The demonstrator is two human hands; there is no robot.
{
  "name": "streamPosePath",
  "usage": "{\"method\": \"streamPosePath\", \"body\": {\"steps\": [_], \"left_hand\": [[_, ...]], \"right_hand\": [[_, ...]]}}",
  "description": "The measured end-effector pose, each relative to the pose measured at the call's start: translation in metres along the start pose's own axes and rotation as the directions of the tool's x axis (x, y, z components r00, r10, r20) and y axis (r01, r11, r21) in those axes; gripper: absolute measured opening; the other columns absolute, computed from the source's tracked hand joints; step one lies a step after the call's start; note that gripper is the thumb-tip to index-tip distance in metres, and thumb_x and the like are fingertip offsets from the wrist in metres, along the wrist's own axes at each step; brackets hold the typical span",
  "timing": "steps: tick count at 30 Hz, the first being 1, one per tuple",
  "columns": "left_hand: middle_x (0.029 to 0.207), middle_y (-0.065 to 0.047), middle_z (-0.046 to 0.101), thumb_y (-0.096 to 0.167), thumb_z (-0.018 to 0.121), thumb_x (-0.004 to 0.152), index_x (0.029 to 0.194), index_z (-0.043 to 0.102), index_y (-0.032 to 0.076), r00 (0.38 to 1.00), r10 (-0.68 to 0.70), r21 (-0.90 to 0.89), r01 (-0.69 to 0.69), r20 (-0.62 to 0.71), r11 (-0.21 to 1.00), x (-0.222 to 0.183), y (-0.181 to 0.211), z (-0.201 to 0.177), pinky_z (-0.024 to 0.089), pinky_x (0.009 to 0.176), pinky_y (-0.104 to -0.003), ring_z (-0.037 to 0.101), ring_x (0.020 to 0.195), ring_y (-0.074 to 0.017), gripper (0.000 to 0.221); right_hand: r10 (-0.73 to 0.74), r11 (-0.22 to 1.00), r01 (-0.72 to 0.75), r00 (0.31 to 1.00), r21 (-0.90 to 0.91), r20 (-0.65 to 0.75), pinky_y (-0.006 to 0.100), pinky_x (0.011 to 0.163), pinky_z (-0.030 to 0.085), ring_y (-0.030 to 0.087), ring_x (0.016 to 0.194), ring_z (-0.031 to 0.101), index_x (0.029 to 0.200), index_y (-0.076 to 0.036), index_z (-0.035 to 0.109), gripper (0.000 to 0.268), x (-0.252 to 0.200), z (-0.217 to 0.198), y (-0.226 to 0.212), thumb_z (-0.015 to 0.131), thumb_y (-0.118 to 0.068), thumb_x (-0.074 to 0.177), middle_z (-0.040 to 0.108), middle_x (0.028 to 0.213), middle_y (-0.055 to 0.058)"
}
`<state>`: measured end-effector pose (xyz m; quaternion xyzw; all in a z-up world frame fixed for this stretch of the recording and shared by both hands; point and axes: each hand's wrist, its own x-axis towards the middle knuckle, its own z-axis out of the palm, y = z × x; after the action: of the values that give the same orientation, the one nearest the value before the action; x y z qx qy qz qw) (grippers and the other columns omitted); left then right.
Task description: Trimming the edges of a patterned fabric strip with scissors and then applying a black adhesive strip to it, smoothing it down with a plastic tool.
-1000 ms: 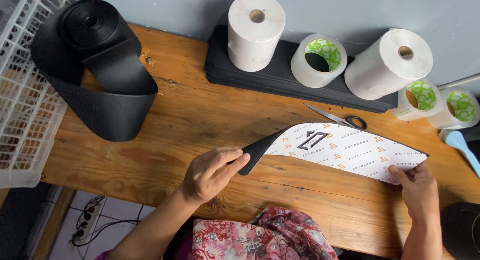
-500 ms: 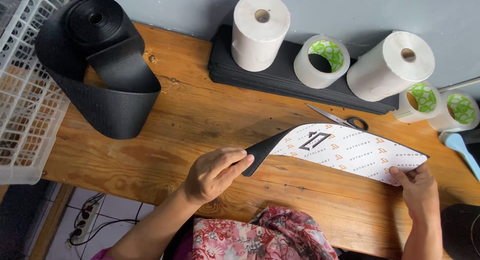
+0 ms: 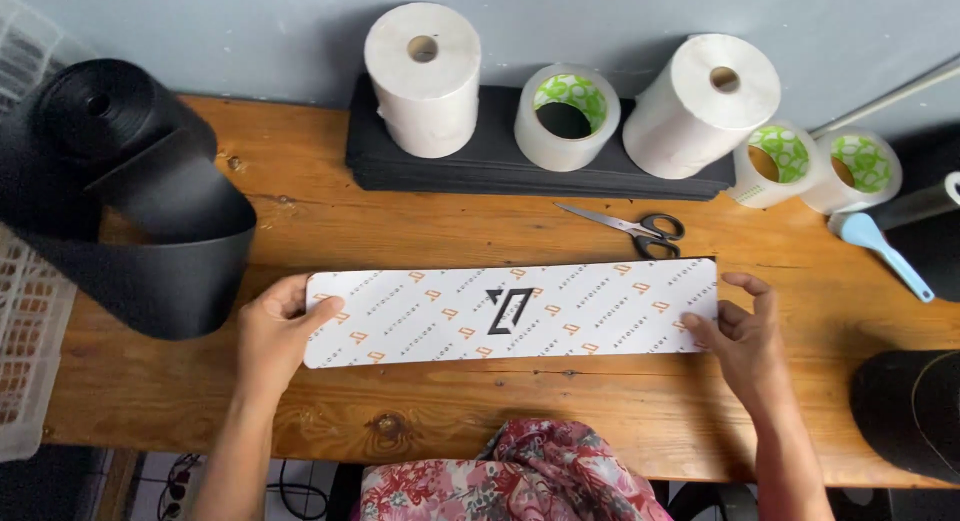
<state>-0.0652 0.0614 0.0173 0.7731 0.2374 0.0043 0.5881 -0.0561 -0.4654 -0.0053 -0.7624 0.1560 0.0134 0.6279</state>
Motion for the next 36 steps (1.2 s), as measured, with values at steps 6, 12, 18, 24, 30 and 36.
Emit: {"method": "streamPosePath", "body": {"steps": [6, 12, 18, 24, 30, 36], "left_hand": [[0.091, -0.021, 0.072, 0.005, 0.082, 0.080, 0.134, 0.063, 0.008, 0.998, 0.059, 0.290, -0.057, 0.002, 0.955, 0.015, -0.008, -0.008, 0.053, 0.083, -0.040, 0.070, 0.089, -0.0296, 0.057], [0.103, -0.011, 0.071, 0.012, 0.080, 0.083, 0.128, 0.066, 0.014, 0.999, 0.042, 0.483, -0.027, -0.021, 0.875, 0.018, 0.001, -0.014, 0.047, 0.085, -0.033, 0.065, 0.091, -0.0223, 0.047], [0.109, -0.011, 0.071, 0.014, 0.078, 0.084, 0.133, 0.065, 0.015, 0.994, 0.106, 0.635, -0.066, -0.025, 0.770, 0.017, 0.007, -0.011, 0.048, 0.087, -0.039, 0.066, 0.090, -0.0261, 0.050], [0.104, -0.007, 0.073, 0.020, 0.079, 0.083, 0.140, 0.062, 0.019, 0.998, 0.064, 0.734, -0.026, -0.024, 0.679, 0.022, 0.013, -0.009, 0.047, 0.087, -0.042, 0.067, 0.091, -0.0279, 0.059], [0.099, -0.014, 0.069, 0.003, 0.084, 0.077, 0.141, 0.060, 0.011, 0.999, 0.003, 0.464, 0.020, -0.050, 0.885, 0.024, 0.018, -0.006, 0.049, 0.079, -0.032, 0.062, 0.085, -0.0199, 0.068], [0.086, -0.011, 0.072, 0.003, 0.085, 0.069, 0.137, 0.057, 0.010, 0.999, 0.009, 0.064, -0.012, 0.044, 0.998, 0.024, 0.015, 0.006, 0.047, 0.067, -0.023, 0.061, 0.073, -0.0123, 0.073]], "right_hand": [[0.072, 0.990, -0.064, 0.995, -0.127, 0.064, 0.034, 0.075, 0.060, 0.023, 0.086, 0.067, 0.131, -0.005, 0.050, 0.051, 0.009, -0.015, 0.058, 0.077, -0.004, 0.088, 0.067, 0.101, 0.017], [0.227, 0.872, -0.198, 0.974, -0.448, 0.010, 0.025, 0.064, 0.037, 0.013, 0.065, 0.044, 0.129, -0.024, 0.072, 0.039, -0.031, 0.028, -0.056, 0.074, -0.025, 0.090, 0.048, 0.074, -0.001], [0.255, 0.831, -0.189, 0.965, -0.524, 0.056, 0.026, 0.088, 0.047, 0.011, 0.098, 0.066, 0.128, -0.032, 0.071, 0.035, -0.027, 0.024, -0.058, 0.058, -0.028, 0.096, 0.079, 0.113, -0.003], [0.126, 0.931, -0.072, 0.983, -0.358, 0.130, 0.020, 0.088, 0.045, 0.005, 0.095, 0.061, 0.126, -0.021, 0.072, 0.032, -0.014, 0.012, -0.020, 0.065, -0.020, 0.096, 0.077, 0.117, -0.008], [0.130, 0.964, -0.092, 0.981, -0.249, 0.141, 0.020, 0.086, 0.044, 0.005, 0.094, 0.061, 0.129, -0.017, 0.070, 0.033, -0.012, 0.009, -0.017, 0.065, -0.018, 0.097, 0.073, 0.111, -0.005], [0.024, 0.964, -0.024, 1.000, -0.265, -0.003, 0.021, 0.076, 0.039, 0.009, 0.089, 0.055, 0.129, -0.011, 0.067, 0.030, -0.004, -0.023, 0.018, 0.061, -0.006, 0.100, 0.070, 0.111, 0.002]]}}
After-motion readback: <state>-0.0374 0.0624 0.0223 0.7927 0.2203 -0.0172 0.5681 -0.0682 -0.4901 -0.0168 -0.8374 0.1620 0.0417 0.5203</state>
